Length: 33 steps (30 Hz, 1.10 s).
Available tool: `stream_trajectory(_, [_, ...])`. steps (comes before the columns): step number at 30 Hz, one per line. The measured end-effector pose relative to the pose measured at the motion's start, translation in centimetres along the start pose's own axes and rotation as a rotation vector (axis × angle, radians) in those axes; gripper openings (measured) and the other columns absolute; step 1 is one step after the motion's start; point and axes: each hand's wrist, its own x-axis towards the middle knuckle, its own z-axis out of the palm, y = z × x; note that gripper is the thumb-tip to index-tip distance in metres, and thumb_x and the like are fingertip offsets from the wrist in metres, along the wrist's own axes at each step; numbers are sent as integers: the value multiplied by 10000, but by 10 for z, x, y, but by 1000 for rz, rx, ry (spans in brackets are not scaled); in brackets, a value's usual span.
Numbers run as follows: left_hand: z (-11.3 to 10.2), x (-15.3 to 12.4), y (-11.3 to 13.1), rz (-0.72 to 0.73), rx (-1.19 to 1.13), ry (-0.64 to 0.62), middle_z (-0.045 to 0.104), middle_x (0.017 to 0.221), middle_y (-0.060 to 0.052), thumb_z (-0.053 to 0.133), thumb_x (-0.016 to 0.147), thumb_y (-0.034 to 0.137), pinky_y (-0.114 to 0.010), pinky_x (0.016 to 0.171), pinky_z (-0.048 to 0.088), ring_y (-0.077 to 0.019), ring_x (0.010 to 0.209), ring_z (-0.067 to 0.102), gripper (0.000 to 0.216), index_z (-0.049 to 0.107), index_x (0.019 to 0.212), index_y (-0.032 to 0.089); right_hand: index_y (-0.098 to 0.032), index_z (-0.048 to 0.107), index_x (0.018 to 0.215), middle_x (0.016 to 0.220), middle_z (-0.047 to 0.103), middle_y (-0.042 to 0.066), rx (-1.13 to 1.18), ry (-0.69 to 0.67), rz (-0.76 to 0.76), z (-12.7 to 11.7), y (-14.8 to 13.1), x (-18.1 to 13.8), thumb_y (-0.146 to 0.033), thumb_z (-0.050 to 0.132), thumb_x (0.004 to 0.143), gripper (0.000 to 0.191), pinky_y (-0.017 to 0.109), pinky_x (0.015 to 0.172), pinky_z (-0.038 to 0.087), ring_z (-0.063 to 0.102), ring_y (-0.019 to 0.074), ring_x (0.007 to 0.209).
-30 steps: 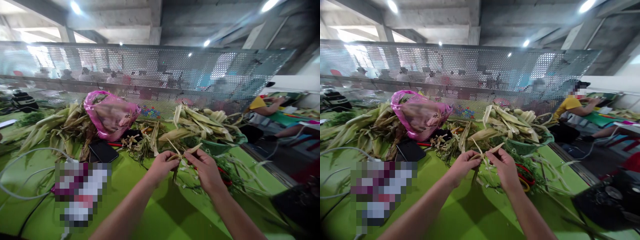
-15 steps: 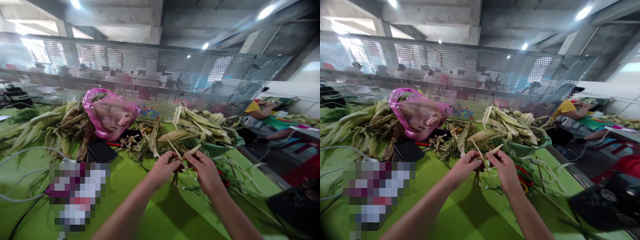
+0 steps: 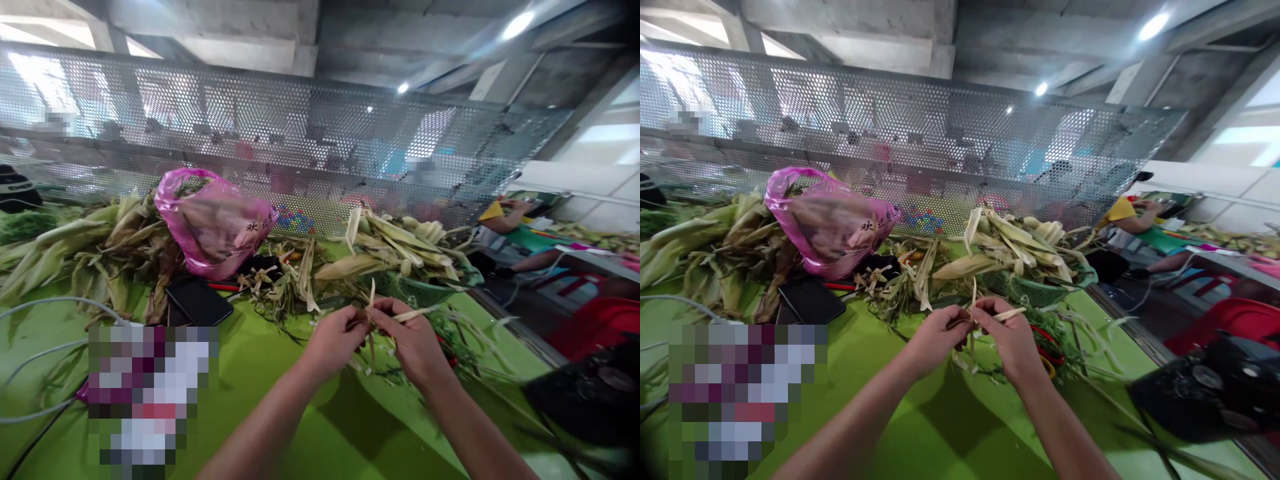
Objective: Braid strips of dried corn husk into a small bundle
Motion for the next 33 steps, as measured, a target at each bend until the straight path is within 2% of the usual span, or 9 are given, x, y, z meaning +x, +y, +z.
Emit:
stream_trajectory(4, [-4, -1, 0, 13, 62, -16, 580, 682, 0, 563, 809, 331, -221, 602, 384, -118, 638, 485, 175, 614, 789, 165, -186, 665, 762, 728, 589, -3, 30, 2, -4, 4, 0, -1, -373, 766, 702, 220, 256, 644, 389, 490, 144, 697])
stream_trajectory(7, [-3, -2, 1, 11, 16, -34, 559, 656, 9, 576, 796, 333, -222, 584, 373, -112, 612, 480, 173, 584, 752, 166, -183, 663, 761, 721, 586, -1, 36, -12, -3, 7, 0, -2, -375, 767, 699, 227, 264, 660, 399, 495, 149, 701])
stream_trajectory(14, [2, -4, 8, -102, -393, 3, 553, 624, 4, 626, 760, 405, -246, 582, 410, -107, 555, 521, 272, 519, 760, 155, -191, 668, 901, 759, 580, 6, 127, -26, 69, 6, -7, -3, -411, 750, 726, 293, 259, 591, 388, 477, 131, 640])
stream_trajectory(18, [-2, -3, 12, -110, -499, 57, 558, 620, 3, 682, 712, 428, -256, 608, 437, -107, 563, 533, 322, 513, 754, 156, -175, 685, 835, 772, 583, 18, 101, -9, 61, 3, -10, -3, -408, 780, 690, 290, 251, 570, 372, 454, 122, 628])
stream_trajectory(21, [-4, -2, 12, -105, -500, 68, 550, 639, 3, 690, 707, 424, -257, 624, 440, -105, 588, 522, 320, 522, 740, 153, -175, 689, 783, 819, 600, 30, 60, 24, 41, 3, -8, -2, -408, 782, 685, 270, 252, 555, 365, 447, 122, 630])
stream_trajectory(26, [-4, 1, 6, -52, -393, 61, 497, 662, 23, 651, 751, 370, -227, 605, 375, -86, 600, 448, 246, 544, 756, 149, -177, 689, 759, 772, 591, 22, 15, 61, 18, 1, -4, 0, -423, 774, 688, 269, 252, 545, 363, 440, 123, 620])
stream_trajectory(33, [-2, 4, -3, 37, -309, 39, 571, 769, -5, 610, 771, 241, -235, 682, 389, -113, 701, 491, 115, 563, 827, 152, -165, 686, 757, 712, 589, 20, -5, 76, 24, 3, -3, 1, -435, 777, 676, 296, 255, 526, 357, 441, 127, 599])
